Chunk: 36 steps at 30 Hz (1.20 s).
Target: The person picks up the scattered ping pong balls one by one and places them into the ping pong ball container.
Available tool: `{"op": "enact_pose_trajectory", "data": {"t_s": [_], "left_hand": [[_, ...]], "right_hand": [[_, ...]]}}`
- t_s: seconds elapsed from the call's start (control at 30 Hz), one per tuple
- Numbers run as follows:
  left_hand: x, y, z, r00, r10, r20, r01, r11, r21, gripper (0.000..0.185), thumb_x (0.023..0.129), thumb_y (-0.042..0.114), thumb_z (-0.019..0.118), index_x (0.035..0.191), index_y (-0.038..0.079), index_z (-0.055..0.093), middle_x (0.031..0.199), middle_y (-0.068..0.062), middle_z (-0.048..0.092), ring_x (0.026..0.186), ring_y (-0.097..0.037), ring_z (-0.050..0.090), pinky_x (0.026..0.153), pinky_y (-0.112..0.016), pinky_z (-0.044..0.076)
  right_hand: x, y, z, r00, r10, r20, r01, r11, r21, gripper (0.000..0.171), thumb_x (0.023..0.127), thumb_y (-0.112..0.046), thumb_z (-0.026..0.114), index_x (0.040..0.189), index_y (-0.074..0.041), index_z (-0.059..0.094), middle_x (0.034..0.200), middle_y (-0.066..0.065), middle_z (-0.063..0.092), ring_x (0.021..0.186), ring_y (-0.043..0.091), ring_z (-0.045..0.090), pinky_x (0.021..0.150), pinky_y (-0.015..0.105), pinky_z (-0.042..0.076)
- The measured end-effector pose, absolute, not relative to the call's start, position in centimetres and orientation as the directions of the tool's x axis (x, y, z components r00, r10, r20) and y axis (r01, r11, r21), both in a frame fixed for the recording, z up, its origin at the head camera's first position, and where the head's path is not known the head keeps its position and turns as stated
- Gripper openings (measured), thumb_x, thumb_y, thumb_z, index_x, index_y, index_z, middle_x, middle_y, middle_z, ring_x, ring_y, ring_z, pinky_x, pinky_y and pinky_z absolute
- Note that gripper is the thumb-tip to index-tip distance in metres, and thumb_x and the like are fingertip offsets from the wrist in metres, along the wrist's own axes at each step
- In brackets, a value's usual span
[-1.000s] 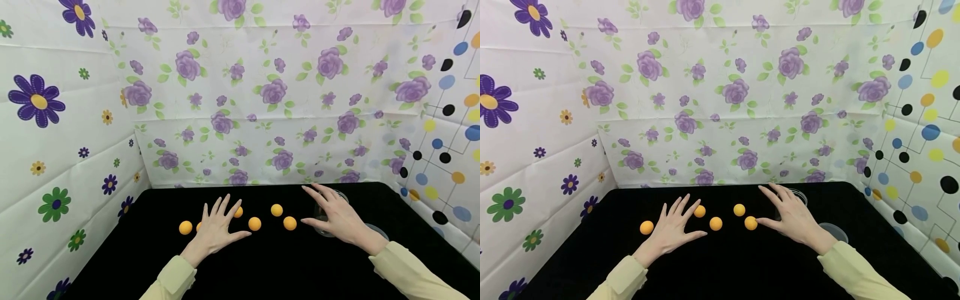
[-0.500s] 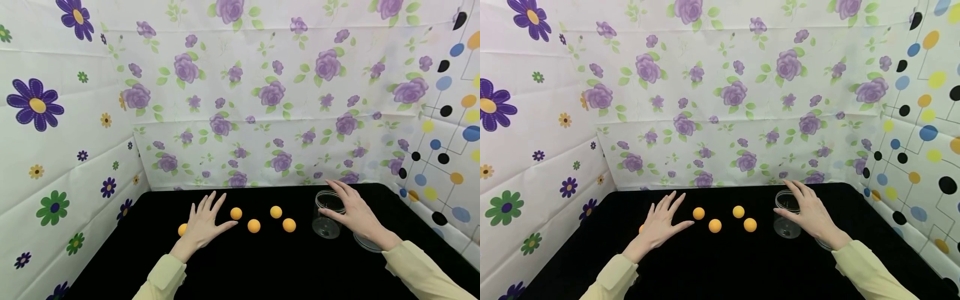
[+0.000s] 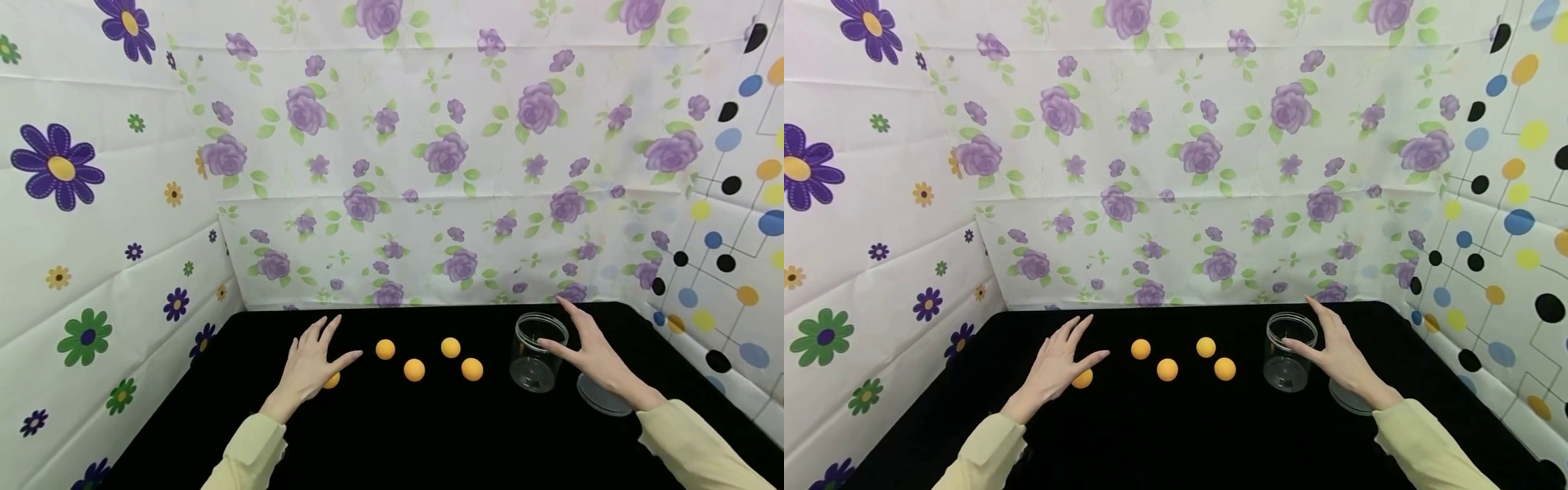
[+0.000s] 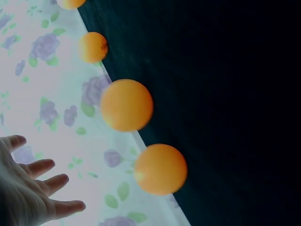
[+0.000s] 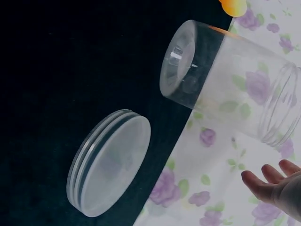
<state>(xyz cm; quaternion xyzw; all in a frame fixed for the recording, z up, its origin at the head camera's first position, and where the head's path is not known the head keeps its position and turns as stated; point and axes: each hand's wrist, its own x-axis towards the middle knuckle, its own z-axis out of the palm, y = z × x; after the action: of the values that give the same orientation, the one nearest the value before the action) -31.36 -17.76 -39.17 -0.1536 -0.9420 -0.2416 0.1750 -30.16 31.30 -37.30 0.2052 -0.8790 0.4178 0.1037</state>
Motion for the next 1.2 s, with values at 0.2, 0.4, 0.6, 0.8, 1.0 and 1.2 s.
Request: {"op": "enact_pose_trajectory", "data": {"t_s": [0.2,0.4,0.6,0.8,1.0,1.2], "left_hand": [[-31.5,-19.0,-39.5,-0.913,0.187,0.363,0.359,0.79,0.497,0.081,0.081,0.062,0.05,0.144,0.018,0.025,0.142,-0.017,0.023,0.126,-0.04,0.021,0.095,-0.064,0.011],[-31.8,-19.9,-39.6,-0.93,0.178,0.32,0.347,0.707,0.616,0.075,0.085,0.057,0.049,0.144,0.018,0.023,0.14,-0.017,0.024,0.123,-0.04,0.025,0.092,-0.062,0.022],[-32.1,-20.4,-39.8,-0.942,0.139,0.304,0.322,0.622,0.714,0.072,0.087,0.055,0.048,0.144,0.018,0.024,0.14,-0.016,0.024,0.124,-0.036,0.025,0.091,-0.059,0.027],[-32.4,-20.9,-39.8,-0.95,0.117,0.291,0.305,0.563,0.768,0.069,0.089,0.052,0.046,0.143,0.015,0.024,0.141,-0.017,0.022,0.126,-0.036,0.022,0.094,-0.059,0.022],[-32.5,-21.6,-39.9,-0.958,0.08,0.275,0.275,0.528,0.803,0.069,0.09,0.053,0.045,0.142,0.012,0.026,0.138,-0.018,0.027,0.124,-0.036,0.026,0.094,-0.057,0.025],[-32.6,-22.3,-40.2,-0.975,0.021,0.22,0.2,0.506,0.839,0.074,0.088,0.058,0.042,0.14,0.008,0.027,0.136,-0.02,0.029,0.122,-0.036,0.027,0.094,-0.054,0.026]], "right_hand": [[-30.4,31.8,-37.8,-0.928,-0.243,0.281,-0.37,0.53,-0.763,0.074,0.094,-0.028,0.052,0.146,-0.021,0.0,0.141,0.028,0.008,0.122,0.049,0.018,0.084,0.067,0.025],[-30.4,32.0,-38.3,-0.948,-0.224,0.227,-0.309,0.472,-0.826,0.078,0.094,-0.027,0.051,0.146,-0.018,-0.005,0.141,0.029,0.006,0.123,0.051,0.015,0.086,0.066,0.024],[-30.3,32.2,-38.9,-0.953,-0.228,0.2,-0.279,0.4,-0.873,0.08,0.094,-0.021,0.052,0.145,-0.015,-0.009,0.14,0.031,0.004,0.123,0.051,0.014,0.087,0.066,0.024],[-30.5,32.4,-39.5,-0.95,-0.206,0.236,-0.302,0.402,-0.864,0.084,0.09,-0.018,0.057,0.145,-0.009,-0.006,0.138,0.033,0.01,0.12,0.051,0.02,0.087,0.063,0.026],[-30.8,32.4,-40.0,-0.955,-0.19,0.226,-0.286,0.405,-0.868,0.085,0.089,-0.018,0.059,0.145,-0.007,-0.004,0.136,0.034,0.013,0.119,0.051,0.022,0.087,0.062,0.029],[-31.1,32.3,-40.5,-0.954,-0.218,0.206,-0.278,0.381,-0.882,0.081,0.091,-0.017,0.057,0.144,-0.005,-0.002,0.136,0.034,0.012,0.119,0.053,0.021,0.085,0.062,0.031]]}}
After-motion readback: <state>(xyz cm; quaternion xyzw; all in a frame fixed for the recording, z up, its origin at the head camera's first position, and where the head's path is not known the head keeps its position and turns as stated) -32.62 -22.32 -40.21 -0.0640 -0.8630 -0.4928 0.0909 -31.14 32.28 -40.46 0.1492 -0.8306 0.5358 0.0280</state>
